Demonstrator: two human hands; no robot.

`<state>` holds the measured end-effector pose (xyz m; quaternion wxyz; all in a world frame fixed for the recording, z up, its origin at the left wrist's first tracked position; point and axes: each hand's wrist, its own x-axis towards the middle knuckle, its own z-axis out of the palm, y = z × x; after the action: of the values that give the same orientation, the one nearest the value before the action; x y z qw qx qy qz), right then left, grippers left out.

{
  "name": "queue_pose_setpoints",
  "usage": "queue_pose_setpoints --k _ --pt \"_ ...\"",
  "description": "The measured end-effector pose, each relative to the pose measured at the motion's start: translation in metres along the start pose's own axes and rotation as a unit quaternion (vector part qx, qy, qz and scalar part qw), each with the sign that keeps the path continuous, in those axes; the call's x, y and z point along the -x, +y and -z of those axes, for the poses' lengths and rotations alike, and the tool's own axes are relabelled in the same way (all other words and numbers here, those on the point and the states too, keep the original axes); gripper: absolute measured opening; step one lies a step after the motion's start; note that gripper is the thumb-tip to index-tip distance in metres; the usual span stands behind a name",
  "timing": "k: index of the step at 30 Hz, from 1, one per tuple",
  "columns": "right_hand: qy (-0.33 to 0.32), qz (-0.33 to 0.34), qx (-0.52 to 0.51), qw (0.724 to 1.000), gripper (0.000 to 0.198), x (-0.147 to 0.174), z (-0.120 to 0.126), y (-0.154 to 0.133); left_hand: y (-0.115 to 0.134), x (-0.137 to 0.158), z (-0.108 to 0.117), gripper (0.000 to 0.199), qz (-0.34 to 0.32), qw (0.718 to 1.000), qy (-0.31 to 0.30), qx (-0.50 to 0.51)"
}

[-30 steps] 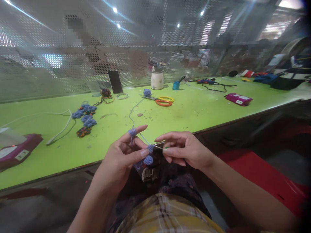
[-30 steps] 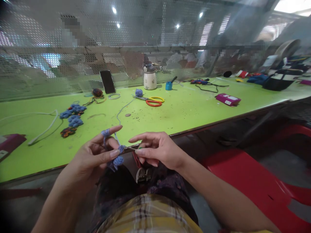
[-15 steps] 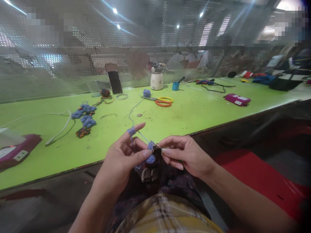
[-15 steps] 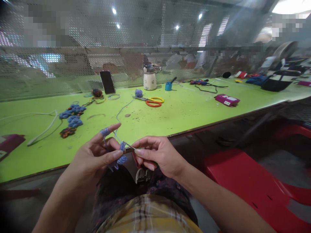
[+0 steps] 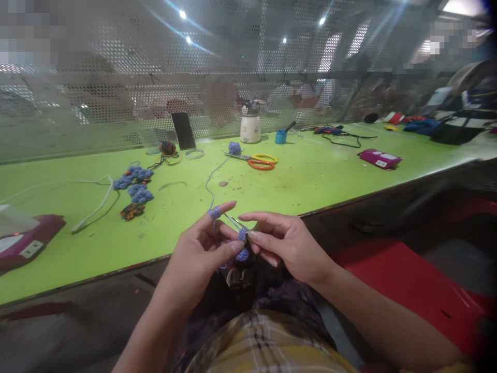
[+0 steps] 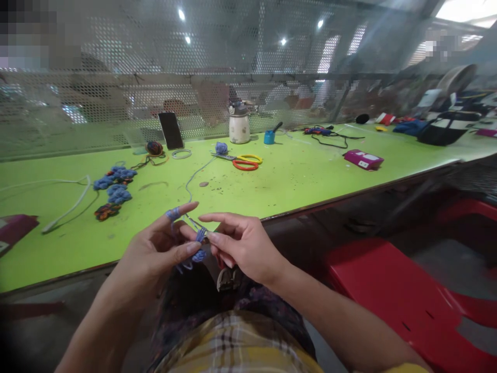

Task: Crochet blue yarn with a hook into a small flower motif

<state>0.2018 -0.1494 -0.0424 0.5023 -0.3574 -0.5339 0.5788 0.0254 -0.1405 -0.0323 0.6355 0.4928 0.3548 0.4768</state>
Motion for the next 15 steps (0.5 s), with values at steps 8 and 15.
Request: queue_pose_setpoints --k 8,15 --pt "-0.033 -0.026 -0.032 0.999 0.028 -0.007 0.006 -0.001 0.008 -0.001 0.006 0.063 -0.009 1.0 -0.006 -0.005" --pt "-0.071 -0.056 0.004 0.996 0.031 -0.01 0.014 -0.013 0.009 0.002 0.008 0.074 -0.011 1.0 -0.011 0.0"
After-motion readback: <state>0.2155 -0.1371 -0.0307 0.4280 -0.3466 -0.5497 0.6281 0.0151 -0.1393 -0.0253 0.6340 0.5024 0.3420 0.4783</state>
